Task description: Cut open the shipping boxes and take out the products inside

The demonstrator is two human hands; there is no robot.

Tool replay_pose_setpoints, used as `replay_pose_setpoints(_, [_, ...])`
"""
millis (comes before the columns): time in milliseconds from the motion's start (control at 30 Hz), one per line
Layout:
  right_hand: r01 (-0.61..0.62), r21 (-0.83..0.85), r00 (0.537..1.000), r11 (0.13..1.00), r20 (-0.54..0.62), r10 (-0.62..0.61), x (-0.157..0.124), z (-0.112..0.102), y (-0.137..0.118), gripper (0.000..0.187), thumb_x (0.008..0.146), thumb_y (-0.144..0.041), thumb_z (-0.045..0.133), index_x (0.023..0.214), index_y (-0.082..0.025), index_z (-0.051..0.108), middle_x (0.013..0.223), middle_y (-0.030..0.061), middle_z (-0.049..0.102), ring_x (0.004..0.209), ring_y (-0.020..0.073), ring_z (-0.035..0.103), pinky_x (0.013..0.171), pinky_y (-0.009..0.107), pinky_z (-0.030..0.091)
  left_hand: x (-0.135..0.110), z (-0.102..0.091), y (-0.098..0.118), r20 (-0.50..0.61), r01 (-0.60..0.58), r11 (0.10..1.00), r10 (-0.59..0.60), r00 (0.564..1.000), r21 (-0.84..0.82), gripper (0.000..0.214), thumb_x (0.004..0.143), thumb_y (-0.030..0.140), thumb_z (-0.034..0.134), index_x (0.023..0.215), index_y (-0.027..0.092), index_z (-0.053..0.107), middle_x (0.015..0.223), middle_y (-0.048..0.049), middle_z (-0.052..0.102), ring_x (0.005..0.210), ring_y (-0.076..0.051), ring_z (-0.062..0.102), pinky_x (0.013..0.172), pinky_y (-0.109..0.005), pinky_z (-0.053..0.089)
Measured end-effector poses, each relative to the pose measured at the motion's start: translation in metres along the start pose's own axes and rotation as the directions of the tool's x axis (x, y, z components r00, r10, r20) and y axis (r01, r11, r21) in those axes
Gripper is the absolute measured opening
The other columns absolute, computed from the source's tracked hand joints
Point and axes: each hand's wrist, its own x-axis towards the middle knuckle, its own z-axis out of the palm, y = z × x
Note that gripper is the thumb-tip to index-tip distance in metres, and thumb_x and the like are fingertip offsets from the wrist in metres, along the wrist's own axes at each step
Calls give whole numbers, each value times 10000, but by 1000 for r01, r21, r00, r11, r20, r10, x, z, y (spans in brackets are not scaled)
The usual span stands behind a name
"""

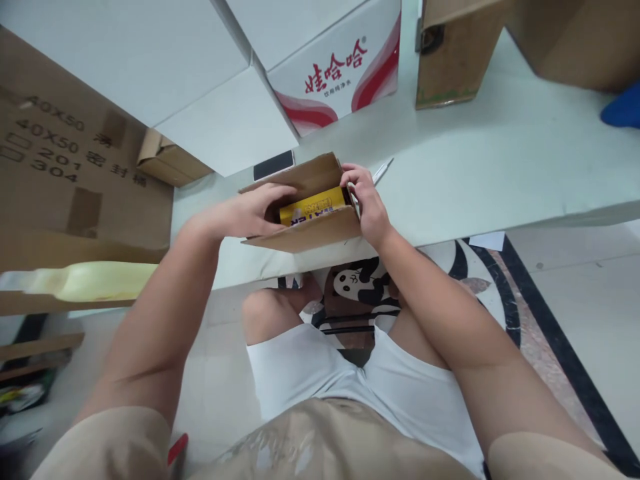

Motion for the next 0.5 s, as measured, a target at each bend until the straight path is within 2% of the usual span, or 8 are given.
replay_pose_setpoints(100, [-17,47,1000,999,-5,17,2,-1,-2,590,925,-832,384,968,-297,629,1353,62,563,1383,259,500,1209,457,423,-7,6,3,25,26,997,-28,999,74,974,730,449,737,1613,236,385,1672,-173,376,1526,-408,400,1259,-576,366])
replay_pose_setpoints(233, [-7,50,1000,999,19,7,4,-3,-7,572,896,-808,517,896,-251,644,1325,88,538,1386,283,488,1233,483,392,-13,11,4,-7,63,993,-63,998,105,982,708,500,772,1592,282,406,1654,-163,378,1515,-448,374,1239,-682,326])
replay_pose_setpoints(367, [26,12,1000,1000,14,-26,5,-2,-8,593,920,-822,448,899,-256,624,1278,79,536,1368,278,478,1238,495,383,-5,11,2,-22,35,995,-33,999,93,850,773,505,720,1538,226,474,1588,-169,466,1478,-408,452,1231,-597,401])
replay_pose_setpoints(500, [34,7,999,999,-11,-34,5,-1,-6,594,920,-827,436,905,-259,609,1253,79,543,1351,277,488,1213,483,412,13,10,6,57,19,981,-31,998,193,769,840,454,633,1525,135,489,1538,-203,535,1409,-398,553,1183,-516,473])
